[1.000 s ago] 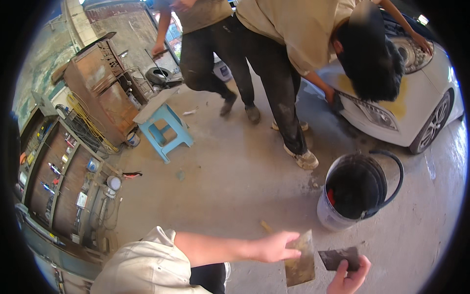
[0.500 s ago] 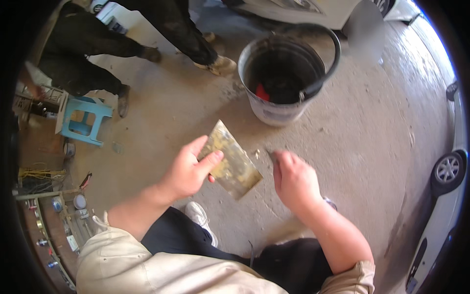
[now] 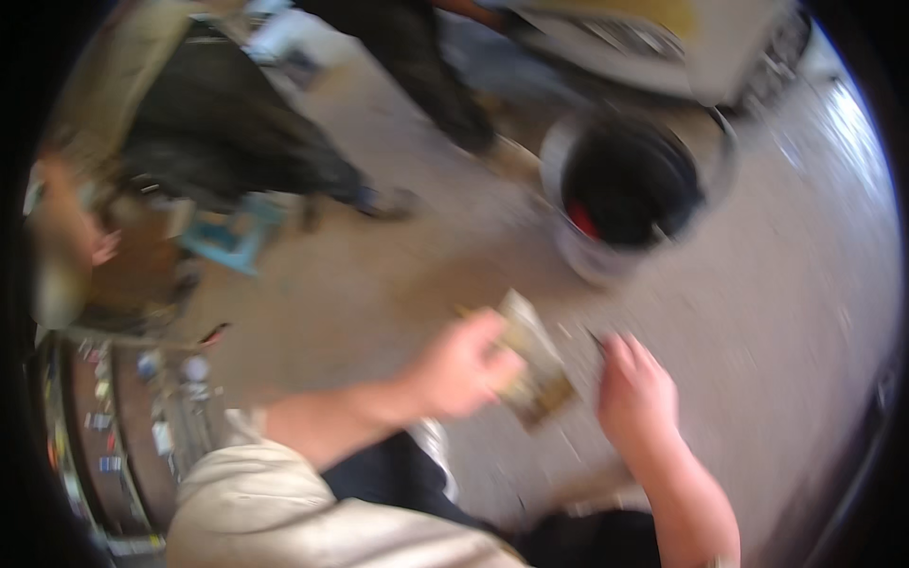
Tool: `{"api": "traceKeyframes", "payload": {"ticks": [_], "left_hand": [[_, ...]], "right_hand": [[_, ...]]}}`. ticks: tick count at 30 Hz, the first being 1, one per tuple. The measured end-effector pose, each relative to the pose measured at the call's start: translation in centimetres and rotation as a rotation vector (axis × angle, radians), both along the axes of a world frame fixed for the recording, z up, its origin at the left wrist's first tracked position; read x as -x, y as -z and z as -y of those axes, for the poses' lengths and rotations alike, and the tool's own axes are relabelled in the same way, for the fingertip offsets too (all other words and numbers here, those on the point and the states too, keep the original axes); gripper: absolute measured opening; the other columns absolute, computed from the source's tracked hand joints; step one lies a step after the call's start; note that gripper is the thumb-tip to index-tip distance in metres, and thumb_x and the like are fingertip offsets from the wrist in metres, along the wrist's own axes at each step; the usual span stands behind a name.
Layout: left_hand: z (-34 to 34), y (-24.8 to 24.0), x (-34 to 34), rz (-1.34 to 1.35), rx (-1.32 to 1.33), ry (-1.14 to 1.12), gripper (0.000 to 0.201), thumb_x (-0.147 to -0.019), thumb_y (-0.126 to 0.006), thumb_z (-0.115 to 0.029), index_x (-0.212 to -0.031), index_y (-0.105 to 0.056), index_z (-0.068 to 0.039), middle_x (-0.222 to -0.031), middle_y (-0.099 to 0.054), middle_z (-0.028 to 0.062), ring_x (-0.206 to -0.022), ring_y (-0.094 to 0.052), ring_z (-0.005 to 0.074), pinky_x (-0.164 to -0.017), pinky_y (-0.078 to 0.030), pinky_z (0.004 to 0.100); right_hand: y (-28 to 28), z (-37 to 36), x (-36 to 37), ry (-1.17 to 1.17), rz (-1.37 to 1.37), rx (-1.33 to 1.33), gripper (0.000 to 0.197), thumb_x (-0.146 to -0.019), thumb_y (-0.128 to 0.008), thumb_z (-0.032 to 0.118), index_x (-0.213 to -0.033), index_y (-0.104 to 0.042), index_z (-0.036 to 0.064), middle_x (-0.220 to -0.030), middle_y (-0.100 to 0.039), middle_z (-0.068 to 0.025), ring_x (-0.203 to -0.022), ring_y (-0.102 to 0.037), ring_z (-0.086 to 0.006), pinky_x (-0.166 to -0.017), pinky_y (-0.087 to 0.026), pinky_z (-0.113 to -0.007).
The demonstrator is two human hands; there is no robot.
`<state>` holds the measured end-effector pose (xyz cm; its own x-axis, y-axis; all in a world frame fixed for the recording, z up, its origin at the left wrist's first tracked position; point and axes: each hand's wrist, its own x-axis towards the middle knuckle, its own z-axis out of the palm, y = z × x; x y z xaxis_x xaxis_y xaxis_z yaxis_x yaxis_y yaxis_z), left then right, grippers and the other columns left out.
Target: The person sits on the floor and repeatedly rubs a small rectangular metal piece with a sanding block held in the other hand. The person rotates the metal piece to sand different edges and surfaces. Another person is visible in the background working on a car.
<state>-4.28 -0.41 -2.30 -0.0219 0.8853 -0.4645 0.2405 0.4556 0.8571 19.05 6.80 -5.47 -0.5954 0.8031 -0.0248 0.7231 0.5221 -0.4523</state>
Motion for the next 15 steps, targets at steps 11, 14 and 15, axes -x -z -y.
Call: {"api": "traceKeyframes", "payload": {"ticks": [11, 14, 15], "left_hand": [[-1.2, 2.3, -1.4, -0.145, -0.287, -0.068, 0.033, -0.091, -0.059, -0.015, -0.120, -0.049, -0.001, -0.099, -0.064, 0.0162, -0.092, -0.062, 0.0269, -0.084, -0.048, 0.0406], [-1.4, 2.1, -1.9, -0.056, -0.262, 0.040, 0.029, -0.090, -0.056, -0.014, -0.117, -0.048, -0.005, -0.091, -0.060, 0.0118, -0.086, -0.058, 0.0214, -0.080, -0.047, 0.0382], [-1.3, 2.4, -2.1, -0.024, -0.270, 0.062, 0.028, -0.090, -0.055, -0.013, -0.116, -0.048, -0.006, -0.089, -0.058, 0.0103, -0.084, -0.056, 0.0197, -0.079, -0.047, 0.0374]], "right_hand": [[-4.2, 1.6, -2.2, 0.156, -0.639, -0.142, 0.025, -0.099, -0.062, 0.019, -0.113, -0.065, -0.0004, -0.097, -0.070, -0.0182, -0.086, -0.068, -0.0336, -0.078, -0.055, -0.040], [-4.0, 1.8, -2.3, 0.111, -0.673, -0.018, 0.025, -0.098, -0.063, 0.021, -0.112, -0.066, 0.0007, -0.097, -0.070, -0.0168, -0.086, -0.069, -0.0306, -0.077, -0.054, -0.040], [-4.0, 1.7, -2.2, 0.090, -0.673, -0.004, 0.025, -0.097, -0.063, 0.021, -0.112, -0.066, 0.0010, -0.097, -0.070, -0.0167, -0.086, -0.069, -0.0301, -0.077, -0.054, -0.040]]}}
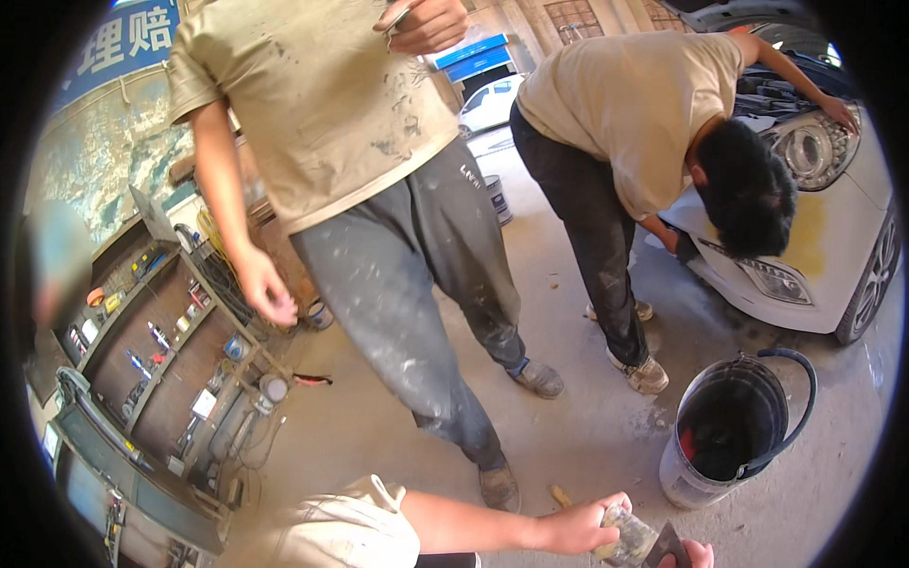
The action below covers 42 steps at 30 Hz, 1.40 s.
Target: The person sits on the floor and repeatedly rubs a small rectangular metal piece with a sanding block held in the other hand. The person rotates the metal piece to sand different edges and surfaces. Another person is visible in the background working on a car.
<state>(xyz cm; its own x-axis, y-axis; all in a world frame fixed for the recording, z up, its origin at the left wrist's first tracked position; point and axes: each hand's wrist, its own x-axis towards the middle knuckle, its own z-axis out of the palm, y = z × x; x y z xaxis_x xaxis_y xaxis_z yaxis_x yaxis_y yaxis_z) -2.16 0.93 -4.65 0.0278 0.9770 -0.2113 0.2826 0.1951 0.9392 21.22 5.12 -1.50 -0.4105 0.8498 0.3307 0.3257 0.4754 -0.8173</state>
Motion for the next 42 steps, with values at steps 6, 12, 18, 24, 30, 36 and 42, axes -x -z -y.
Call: {"api": "traceKeyframes", "payload": {"ticks": [6, 12, 18, 24, 30, 36, 42], "left_hand": [[0.7, -0.6, -0.3, 0.047, -0.012, 0.099, 0.026, -0.089, -0.055, -0.011, -0.113, -0.046, -0.007, -0.081, -0.056, 0.0114, -0.078, -0.052, 0.0188, -0.073, -0.045, 0.0377], [0.1, -3.1, -0.9, -0.275, -0.120, 0.202, 0.036, -0.090, -0.057, -0.002, -0.125, -0.048, -0.007, -0.105, -0.059, 0.0229, -0.095, -0.066, 0.0423, -0.075, -0.052, 0.0480], [0.9, -4.8, -1.6, -0.255, 0.029, 0.020, 0.036, -0.095, -0.060, -0.013, -0.126, -0.050, 0.002, -0.100, -0.069, 0.0214, -0.092, -0.070, 0.0336, -0.083, -0.053, 0.0413], [2.0, -5.5, -1.7, -0.252, 0.072, 0.115, 0.043, -0.095, -0.061, -0.012, -0.131, -0.046, 0.007, -0.105, -0.070, 0.0193, -0.095, -0.070, 0.0287, -0.084, -0.053, 0.0386], [2.7, -5.4, -1.8, -0.229, 0.067, 0.123, 0.040, -0.095, -0.061, -0.011, -0.128, -0.047, 0.006, -0.091, -0.067, 0.0127, -0.084, -0.065, 0.0195, -0.079, -0.053, 0.0353], [2.3, -5.4, -1.8, -0.110, 0.125, 0.086, 0.035, -0.095, -0.060, -0.007, -0.126, -0.047, 0.002, -0.094, -0.066, 0.0084, -0.085, -0.062, 0.0119, -0.078, -0.052, 0.0302], [2.6, -6.4, -1.8, -0.118, 0.129, 0.154, 0.036, -0.091, -0.063, -0.009, -0.121, -0.047, -0.001, -0.085, -0.068, 0.0224, -0.081, -0.070, 0.0392, -0.070, -0.052, 0.0441]], "right_hand": [[0.0, 0.3, 0.4, 0.003, -0.010, 0.085, 0.021, -0.098, -0.061, 0.013, -0.114, -0.065, 0.0014, -0.100, -0.072, -0.0165, -0.089, -0.071, -0.0283, -0.081, -0.055, -0.038], [-0.6, -0.5, 1.4, -0.014, -0.102, -0.162, 0.019, -0.085, -0.066, 0.001, -0.104, -0.063, 0.0035, -0.084, -0.066, -0.0164, -0.067, -0.062, -0.0387, -0.062, -0.051, -0.045], [0.6, -1.2, -0.2, -0.044, 0.201, 0.000, 0.020, -0.086, -0.066, 0.000, -0.106, -0.062, 0.0023, -0.085, -0.062, -0.0154, -0.069, -0.064, -0.0360, -0.060, -0.053, -0.042], [-2.4, 1.1, 0.0, -0.054, 0.096, -0.085, 0.022, -0.087, -0.066, 0.003, -0.109, -0.060, 0.0008, -0.086, -0.061, -0.0149, -0.070, -0.064, -0.0348, -0.061, -0.054, -0.042], [0.9, 0.6, -0.2, -0.080, 0.627, 0.125, 0.021, -0.088, -0.064, 0.005, -0.109, -0.058, 0.0006, -0.086, -0.061, -0.0160, -0.072, -0.066, -0.0376, -0.062, -0.055, -0.044], [-1.5, 0.8, 0.4, 0.000, 0.248, -0.108, 0.021, -0.086, -0.065, 0.003, -0.106, -0.060, 0.0021, -0.084, -0.063, -0.0127, -0.067, -0.066, -0.0323, -0.057, -0.054, -0.040], [-3.3, -0.4, -0.6, 0.098, 0.099, -0.308, 0.023, -0.075, -0.070, -0.002, -0.097, -0.065, 0.0030, -0.071, -0.060, -0.0087, -0.053, -0.059, -0.0250, -0.048, -0.048, -0.034]]}}
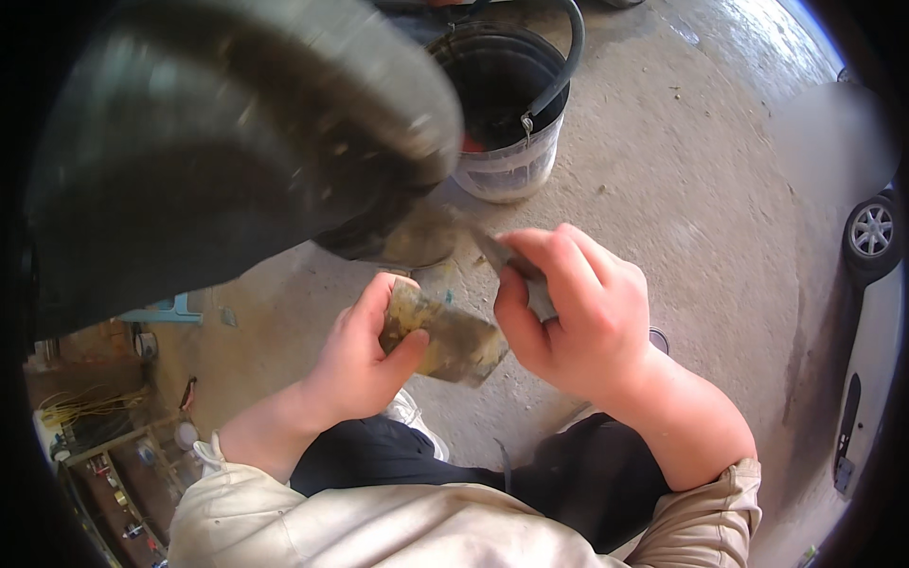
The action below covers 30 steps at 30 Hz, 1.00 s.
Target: The person sits on the floor and repeatedly rubs a small rectangular metal piece with a sanding block held in the other hand. The person rotates the metal piece to sand different edges and surfaces. Another person is visible in the background working on a car.
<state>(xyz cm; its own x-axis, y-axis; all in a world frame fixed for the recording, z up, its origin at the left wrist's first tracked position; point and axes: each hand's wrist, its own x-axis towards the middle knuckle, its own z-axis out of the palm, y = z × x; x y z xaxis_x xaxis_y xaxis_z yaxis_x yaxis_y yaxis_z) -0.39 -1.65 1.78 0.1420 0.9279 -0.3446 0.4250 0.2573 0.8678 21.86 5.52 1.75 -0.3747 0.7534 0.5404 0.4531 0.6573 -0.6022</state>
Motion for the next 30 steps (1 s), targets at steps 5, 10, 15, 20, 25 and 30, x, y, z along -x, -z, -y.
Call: {"api": "traceKeyframes", "payload": {"ticks": [5, 10, 15, 20, 25, 30], "left_hand": [[0.2, -1.0, 0.7, -0.092, 0.039, 0.185, 0.038, -0.087, -0.064, -0.013, -0.121, -0.049, -0.004, -0.083, -0.066, 0.0243, -0.080, -0.065, 0.0449, -0.069, -0.051, 0.0483], [-0.2, -1.0, 1.1, -0.195, 0.046, 0.061, 0.030, -0.085, -0.063, -0.013, -0.112, -0.056, -0.003, -0.082, -0.067, 0.0205, -0.076, -0.068, 0.0359, -0.070, -0.052, 0.0442], [-0.8, 1.1, 2.5, -0.040, 0.116, 0.069, 0.027, -0.084, -0.064, -0.010, -0.109, -0.058, -0.001, -0.087, -0.068, 0.0114, -0.082, -0.067, 0.0188, -0.075, -0.052, 0.0347], [-1.0, 0.5, 2.3, 0.043, 0.077, 0.030, 0.037, -0.085, -0.057, -0.002, -0.122, -0.056, -0.004, -0.106, -0.067, 0.0065, -0.091, -0.062, 0.0129, -0.081, -0.052, 0.0300], [-1.7, -1.3, 2.0, 0.254, 0.101, -0.177, 0.048, -0.089, -0.051, -0.001, -0.136, -0.054, -0.006, -0.111, -0.065, 0.0045, -0.100, -0.060, 0.0100, -0.089, -0.050, 0.0271], [-1.5, -1.2, 1.3, 0.638, -0.089, -0.427, 0.036, -0.096, -0.051, -0.002, -0.132, -0.056, -0.003, -0.117, -0.065, 0.0052, -0.102, -0.061, 0.0092, -0.090, -0.050, 0.0263]], "right_hand": [[-0.6, -0.1, -0.4, -0.281, -0.065, -0.090, 0.022, -0.066, -0.072, 0.000, -0.087, -0.067, 0.0048, -0.060, -0.052, -0.0020, -0.044, -0.052, -0.0183, -0.041, -0.042, -0.031], [-0.5, -0.3, -1.2, -0.320, -0.136, -0.149, 0.022, -0.068, -0.071, 0.001, -0.089, -0.067, 0.0028, -0.062, -0.057, -0.0027, -0.045, -0.051, -0.0161, -0.042, -0.041, -0.029], [1.2, 0.1, -1.0, -0.406, -0.217, -0.071, 0.018, -0.071, -0.073, 0.005, -0.088, -0.068, 0.0045, -0.064, -0.059, -0.0043, -0.049, -0.058, -0.0206, -0.045, -0.047, -0.032], [0.7, 0.7, -0.3, -0.350, -0.234, 0.005, 0.019, -0.071, -0.074, 0.009, -0.088, -0.065, 0.0098, -0.071, -0.061, -0.0034, -0.059, -0.062, -0.0247, -0.050, -0.052, -0.035], [0.8, 1.3, -0.8, -0.231, -0.331, 0.195, 0.016, -0.083, -0.073, 0.007, -0.096, -0.064, 0.0044, -0.074, -0.068, -0.0053, -0.056, -0.062, -0.0143, -0.052, -0.048, -0.029], [1.6, 2.0, -0.7, -0.050, -0.580, 0.621, 0.017, -0.095, -0.067, 0.010, -0.108, -0.058, 0.0024, -0.079, -0.062, 0.0014, -0.069, -0.052, -0.0025, -0.062, -0.043, -0.021]]}}
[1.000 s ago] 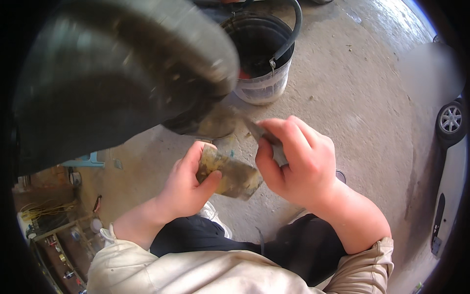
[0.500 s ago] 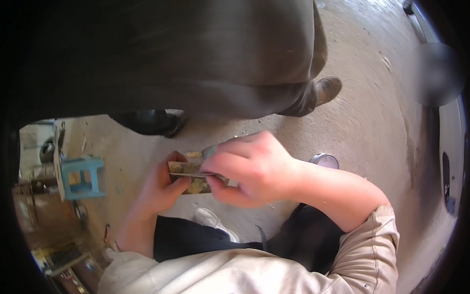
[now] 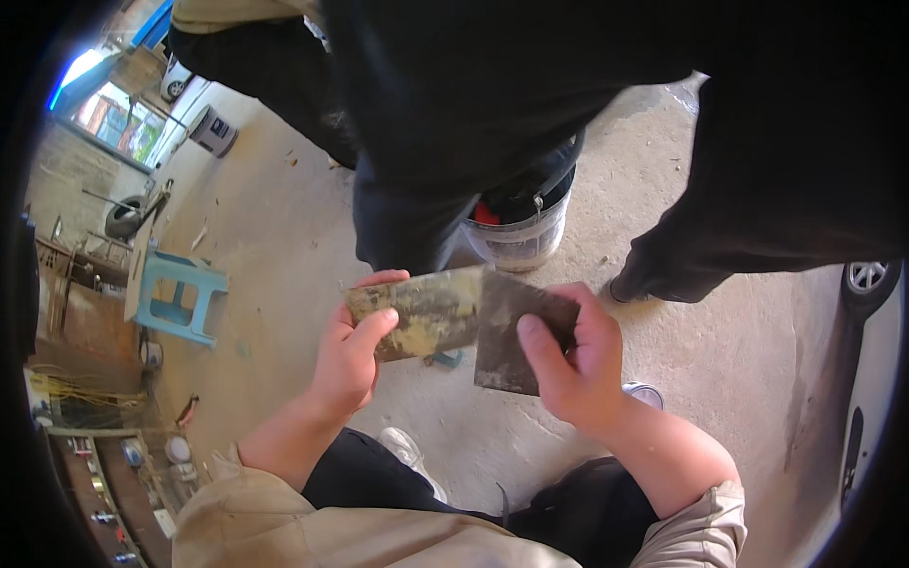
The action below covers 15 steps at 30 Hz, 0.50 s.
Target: The person sits on the floor and repeatedly rubs a small rectangular metal piece with a sanding block held in the other hand. The person rotates the metal piece to sand different edges and surfaces. Another person is visible in the background working on a car.
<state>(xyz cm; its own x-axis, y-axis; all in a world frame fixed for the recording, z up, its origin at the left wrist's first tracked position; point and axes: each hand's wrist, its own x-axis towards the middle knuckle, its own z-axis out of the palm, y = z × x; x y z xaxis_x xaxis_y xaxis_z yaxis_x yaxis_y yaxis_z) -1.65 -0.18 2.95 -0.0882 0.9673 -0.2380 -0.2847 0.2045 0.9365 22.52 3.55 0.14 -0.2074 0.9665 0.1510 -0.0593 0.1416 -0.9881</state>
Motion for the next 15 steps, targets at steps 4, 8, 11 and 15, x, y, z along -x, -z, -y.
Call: {"api": "traceKeyframes", "payload": {"ticks": [4, 8, 11, 15], "left_hand": [[1.3, 1.0, -0.7, 0.047, -0.093, -0.105, 0.028, -0.095, -0.063, 0.001, -0.122, -0.057, -0.004, -0.114, -0.064, 0.0049, -0.103, -0.062, 0.0105, -0.092, -0.050, 0.0262], [2.0, 1.3, -0.9, 0.094, 0.012, -0.020, 0.035, -0.091, -0.067, 0.007, -0.118, -0.052, -0.008, -0.111, -0.060, 0.0037, -0.105, -0.061, 0.0130, -0.094, -0.051, 0.0284], [1.9, 1.4, -0.6, 0.170, 0.102, 0.108, 0.038, -0.090, -0.067, 0.008, -0.120, -0.050, -0.009, -0.112, -0.060, 0.0026, -0.105, -0.060, 0.0125, -0.093, -0.050, 0.0284], [1.8, 0.9, -0.7, 0.162, 0.161, 0.319, 0.048, -0.092, -0.065, 0.005, -0.135, -0.047, -0.007, -0.123, -0.059, 0.0043, -0.111, -0.060, 0.0154, -0.097, -0.048, 0.0315]], "right_hand": [[0.0, 0.1, 1.2, 0.050, -0.118, 0.229, 0.016, -0.102, -0.060, 0.010, -0.115, -0.053, 0.0039, -0.084, -0.056, 0.0051, -0.075, -0.047, -0.0017, -0.068, -0.041, -0.020], [0.3, -0.2, 1.7, 0.094, -0.160, 0.332, 0.018, -0.102, -0.061, 0.014, -0.115, -0.053, 0.0039, -0.085, -0.054, 0.0048, -0.074, -0.045, -0.0019, -0.066, -0.039, -0.021], [0.5, -0.5, 1.7, 0.124, -0.150, 0.346, 0.021, -0.102, -0.062, 0.016, -0.115, -0.053, 0.0033, -0.088, -0.055, 0.0035, -0.077, -0.047, -0.0028, -0.068, -0.040, -0.021], [0.6, -0.4, 1.5, 0.045, -0.088, 0.334, 0.024, -0.101, -0.064, 0.017, -0.117, -0.053, 0.0030, -0.094, -0.060, 0.0005, -0.085, -0.052, -0.0054, -0.076, -0.045, -0.024]]}}
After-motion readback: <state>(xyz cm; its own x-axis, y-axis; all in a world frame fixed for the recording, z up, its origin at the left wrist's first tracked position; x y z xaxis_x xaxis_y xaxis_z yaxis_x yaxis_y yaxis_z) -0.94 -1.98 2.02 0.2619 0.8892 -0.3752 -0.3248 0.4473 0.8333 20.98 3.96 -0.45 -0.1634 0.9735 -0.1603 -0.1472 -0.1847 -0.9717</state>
